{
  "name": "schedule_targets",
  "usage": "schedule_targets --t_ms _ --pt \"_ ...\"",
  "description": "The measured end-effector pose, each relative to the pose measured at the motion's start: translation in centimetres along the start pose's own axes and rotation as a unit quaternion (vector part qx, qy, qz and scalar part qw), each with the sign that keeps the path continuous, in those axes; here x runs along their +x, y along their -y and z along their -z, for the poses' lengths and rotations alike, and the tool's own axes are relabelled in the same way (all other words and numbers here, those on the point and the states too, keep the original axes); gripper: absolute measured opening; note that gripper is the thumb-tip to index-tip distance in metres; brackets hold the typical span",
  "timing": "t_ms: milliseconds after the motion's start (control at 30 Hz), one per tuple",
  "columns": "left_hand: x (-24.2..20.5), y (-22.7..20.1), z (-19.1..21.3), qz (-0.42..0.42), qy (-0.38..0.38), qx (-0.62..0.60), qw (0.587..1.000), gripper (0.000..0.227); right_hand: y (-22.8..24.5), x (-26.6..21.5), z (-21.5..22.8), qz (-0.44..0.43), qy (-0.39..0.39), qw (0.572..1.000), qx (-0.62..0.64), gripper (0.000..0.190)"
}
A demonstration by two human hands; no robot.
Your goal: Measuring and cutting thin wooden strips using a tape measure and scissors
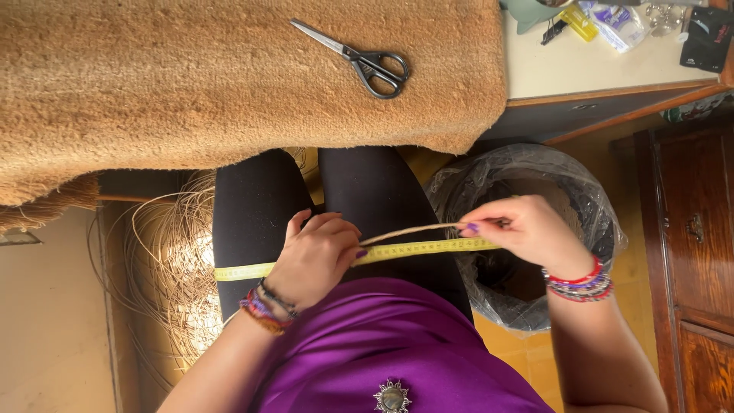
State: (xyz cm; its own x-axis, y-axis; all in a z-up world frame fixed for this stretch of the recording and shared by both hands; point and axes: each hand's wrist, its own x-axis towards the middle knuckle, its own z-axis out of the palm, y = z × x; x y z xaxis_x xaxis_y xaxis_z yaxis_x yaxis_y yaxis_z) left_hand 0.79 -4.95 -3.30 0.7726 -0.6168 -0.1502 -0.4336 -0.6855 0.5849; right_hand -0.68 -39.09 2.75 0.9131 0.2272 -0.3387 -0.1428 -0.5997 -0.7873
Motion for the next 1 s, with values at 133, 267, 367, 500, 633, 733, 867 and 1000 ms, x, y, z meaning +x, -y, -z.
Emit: schedule_targets --t_ms 133,267,367,500,633,733,867,1000 --pt "2.1 1.6 -3.0 0.008 -0.011 0.012 1.0 0.017 0.1 -1.1 2.3 -0.016 -0.04 0.999 0.0 0.019" --pt "5.1 3.2 -5.8 0.06 -0.133 0.053 0.988 0.015 -0.5 -3.5 5.5 -0.118 -0.084 0.989 -0.024 0.023" --pt "6.4 4.9 -6.6 0.166 -0.115 0.144 0.969 0.023 0.2 -5.9 7.4 -0.179 -0.133 0.974 -0.049 0.023" --pt "6.9 4.9 -4.5 0.297 0.064 0.181 0.935 0.027 -0.1 -8.1 8.1 -0.26 -0.159 0.949 -0.082 0.025" --pt "6.2 4.9 -3.2 0.326 0.05 0.174 0.928 0.026 -2.0 -8.8 8.0 -0.285 -0.173 0.939 -0.084 0.024" --pt "5.1 7.5 -3.8 0.343 -0.05 0.247 0.905 0.02 -3.0 -8.9 8.2 -0.28 -0.18 0.938 -0.101 0.023" --pt "4.0 9.2 -3.2 0.283 -0.145 0.233 0.919 0.024 -3.2 -7.8 7.5 -0.245 -0.154 0.953 -0.095 0.023" --pt "3.2 4.2 -1.3 0.13 0.048 -0.006 0.99 0.024 -2.0 -4.9 5.0 -0.157 -0.068 0.98 -0.099 0.026"
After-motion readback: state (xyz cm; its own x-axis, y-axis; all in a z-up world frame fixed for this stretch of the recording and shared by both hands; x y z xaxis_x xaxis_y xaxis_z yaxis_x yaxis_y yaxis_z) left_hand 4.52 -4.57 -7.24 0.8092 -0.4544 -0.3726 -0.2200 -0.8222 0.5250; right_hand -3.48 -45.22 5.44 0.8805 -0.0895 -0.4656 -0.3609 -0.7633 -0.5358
